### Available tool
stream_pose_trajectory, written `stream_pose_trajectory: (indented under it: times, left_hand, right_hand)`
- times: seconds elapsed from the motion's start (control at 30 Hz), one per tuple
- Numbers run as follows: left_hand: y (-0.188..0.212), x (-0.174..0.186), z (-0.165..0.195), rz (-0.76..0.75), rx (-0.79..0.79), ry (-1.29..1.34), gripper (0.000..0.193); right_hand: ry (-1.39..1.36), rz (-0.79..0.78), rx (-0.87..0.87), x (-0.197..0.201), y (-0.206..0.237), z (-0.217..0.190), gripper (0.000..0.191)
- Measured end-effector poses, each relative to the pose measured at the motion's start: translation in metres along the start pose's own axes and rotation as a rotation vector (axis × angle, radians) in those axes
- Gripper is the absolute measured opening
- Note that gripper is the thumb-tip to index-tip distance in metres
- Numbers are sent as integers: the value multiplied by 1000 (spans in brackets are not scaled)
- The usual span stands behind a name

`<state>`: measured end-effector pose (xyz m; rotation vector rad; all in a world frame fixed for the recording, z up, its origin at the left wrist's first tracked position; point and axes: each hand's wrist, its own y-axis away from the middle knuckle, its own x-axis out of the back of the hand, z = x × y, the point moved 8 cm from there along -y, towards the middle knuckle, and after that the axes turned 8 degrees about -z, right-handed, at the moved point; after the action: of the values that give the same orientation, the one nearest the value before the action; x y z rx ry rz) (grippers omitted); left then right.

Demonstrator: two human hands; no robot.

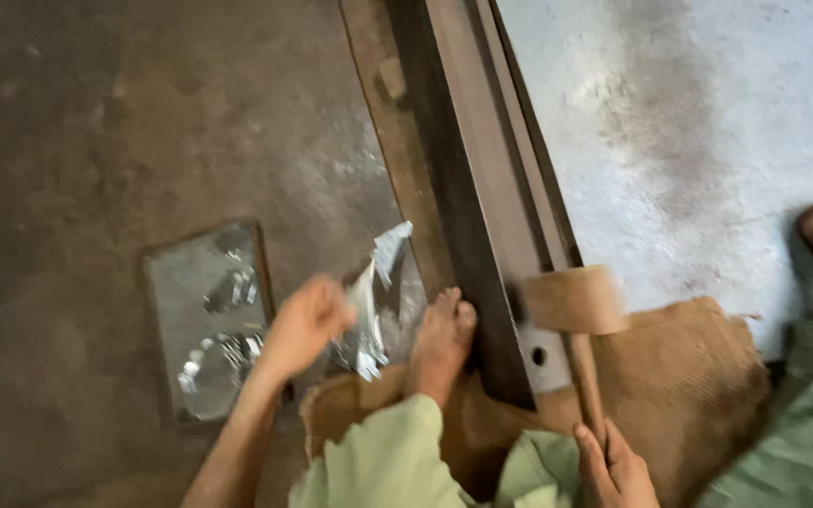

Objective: The person sits on the floor and uses a wooden mallet to hammer small cut pieces of thin metal against the edge of a heavy steel beam, flattening and shaping them one at a time, then sets the shaped pieces on a metal tray beside them.

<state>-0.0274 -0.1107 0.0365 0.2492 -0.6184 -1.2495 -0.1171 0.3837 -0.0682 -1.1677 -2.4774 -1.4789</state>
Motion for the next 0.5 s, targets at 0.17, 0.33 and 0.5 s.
stream_pose_trajectory:
  times: [0.17, 0.33, 0.5]
  left_hand:
    - [1, 42, -36, 297, -180, -472, 45]
    - [-80, 17, -20, 358, -61, -450, 52]
    - [-132, -2, -4, 282, 28, -748, 71]
  right_hand:
    - [82, -118, -90, -12, -20, -30, 43]
    - [76, -99, -173, -10, -2, -42, 43]
    - [28, -56, -103, -7, 5, -52, 39]
